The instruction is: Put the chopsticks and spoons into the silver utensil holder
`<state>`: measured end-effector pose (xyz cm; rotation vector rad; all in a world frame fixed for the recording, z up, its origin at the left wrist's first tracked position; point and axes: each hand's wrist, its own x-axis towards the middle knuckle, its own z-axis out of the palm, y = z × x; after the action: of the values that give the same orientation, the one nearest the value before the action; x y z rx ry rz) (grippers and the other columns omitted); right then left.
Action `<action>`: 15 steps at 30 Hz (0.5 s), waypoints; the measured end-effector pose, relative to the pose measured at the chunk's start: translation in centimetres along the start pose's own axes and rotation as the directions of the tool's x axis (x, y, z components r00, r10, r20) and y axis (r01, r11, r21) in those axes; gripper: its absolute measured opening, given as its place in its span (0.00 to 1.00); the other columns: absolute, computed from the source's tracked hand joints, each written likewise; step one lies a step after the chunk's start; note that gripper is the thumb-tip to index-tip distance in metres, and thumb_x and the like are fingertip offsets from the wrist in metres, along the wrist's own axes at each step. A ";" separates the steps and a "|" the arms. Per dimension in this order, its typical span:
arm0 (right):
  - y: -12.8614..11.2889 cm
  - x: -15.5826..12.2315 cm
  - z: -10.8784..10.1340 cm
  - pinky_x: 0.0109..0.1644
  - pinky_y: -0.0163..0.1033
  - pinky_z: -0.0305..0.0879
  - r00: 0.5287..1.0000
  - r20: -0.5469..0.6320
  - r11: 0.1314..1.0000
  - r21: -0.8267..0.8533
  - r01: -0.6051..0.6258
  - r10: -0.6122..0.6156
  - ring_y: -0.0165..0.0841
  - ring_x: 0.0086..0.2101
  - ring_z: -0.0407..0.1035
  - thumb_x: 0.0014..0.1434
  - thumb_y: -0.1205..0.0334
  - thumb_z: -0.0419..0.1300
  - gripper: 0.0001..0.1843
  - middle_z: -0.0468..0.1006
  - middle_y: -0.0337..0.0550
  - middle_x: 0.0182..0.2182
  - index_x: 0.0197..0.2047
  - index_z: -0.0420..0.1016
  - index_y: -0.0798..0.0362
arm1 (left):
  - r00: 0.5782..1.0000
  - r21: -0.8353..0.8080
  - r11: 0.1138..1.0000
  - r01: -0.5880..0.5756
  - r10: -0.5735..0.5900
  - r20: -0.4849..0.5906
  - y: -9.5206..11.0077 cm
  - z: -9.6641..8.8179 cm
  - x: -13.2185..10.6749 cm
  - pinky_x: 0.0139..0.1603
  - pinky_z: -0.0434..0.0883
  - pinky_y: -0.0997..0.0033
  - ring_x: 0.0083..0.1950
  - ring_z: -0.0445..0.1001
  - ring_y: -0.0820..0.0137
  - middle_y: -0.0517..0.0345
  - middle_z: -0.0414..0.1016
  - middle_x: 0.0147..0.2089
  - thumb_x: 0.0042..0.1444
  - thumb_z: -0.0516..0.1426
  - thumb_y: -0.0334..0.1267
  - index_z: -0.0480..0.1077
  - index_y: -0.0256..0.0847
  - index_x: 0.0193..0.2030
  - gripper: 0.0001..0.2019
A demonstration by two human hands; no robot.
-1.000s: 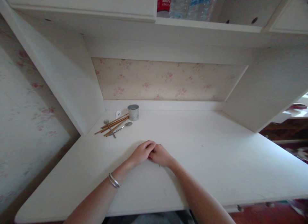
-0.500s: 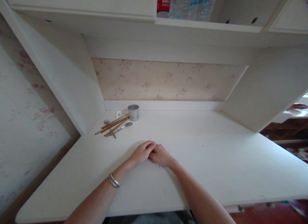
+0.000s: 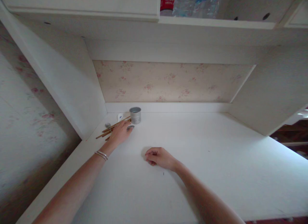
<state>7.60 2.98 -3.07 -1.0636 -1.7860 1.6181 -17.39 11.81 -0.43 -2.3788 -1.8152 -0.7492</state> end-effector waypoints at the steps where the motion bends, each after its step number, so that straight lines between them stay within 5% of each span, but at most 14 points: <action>1: -0.1 0.4 -0.2 0.28 0.32 0.61 1.000 0.018 0.998 0.066 -0.020 0.019 0.25 0.23 0.64 0.53 0.53 0.60 0.13 0.73 0.38 0.25 0.35 0.74 0.55 | 0.999 0.068 0.997 0.037 -0.038 0.006 -1.5 0.0 0.8 0.61 0.58 0.59 0.58 0.64 0.59 0.46 0.67 0.57 0.60 0.49 0.47 0.66 0.39 0.55 0.21; 4: -0.3 1.7 -1.0 0.29 0.34 0.64 0.999 0.033 0.985 0.171 -0.037 0.032 0.26 0.24 0.66 0.51 0.50 0.62 0.17 0.75 0.42 0.29 0.37 0.73 0.55 | 0.991 0.203 0.973 0.109 -0.122 0.049 -4.5 0.5 2.4 0.62 0.55 0.54 0.63 0.58 0.55 0.44 0.60 0.63 0.59 0.46 0.54 0.61 0.41 0.60 0.28; 9: -0.8 4.5 -3.1 0.29 0.34 0.65 1.000 -0.023 0.994 0.105 -0.016 0.019 0.26 0.24 0.66 0.52 0.51 0.61 0.15 0.75 0.42 0.28 0.37 0.73 0.55 | 0.938 0.275 0.938 0.212 -0.274 0.211 -6.3 1.3 3.0 0.59 0.38 0.29 0.68 0.46 0.45 0.51 0.53 0.68 0.55 0.41 0.63 0.59 0.55 0.62 0.31; 15: -4.0 9.5 -5.0 0.36 0.38 0.68 0.965 -0.235 0.937 -0.349 0.027 -0.115 0.29 0.29 0.70 0.57 0.58 0.57 0.15 0.75 0.46 0.40 0.46 0.71 0.52 | 0.902 0.207 0.950 0.235 -0.292 0.317 -6.5 0.8 1.9 0.59 0.40 0.29 0.67 0.51 0.47 0.55 0.52 0.69 0.55 0.38 0.65 0.53 0.59 0.64 0.32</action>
<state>5.29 13.69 0.34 -1.2771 -1.9458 1.0903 -22.74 15.78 -1.95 -2.2940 -2.2671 -0.1836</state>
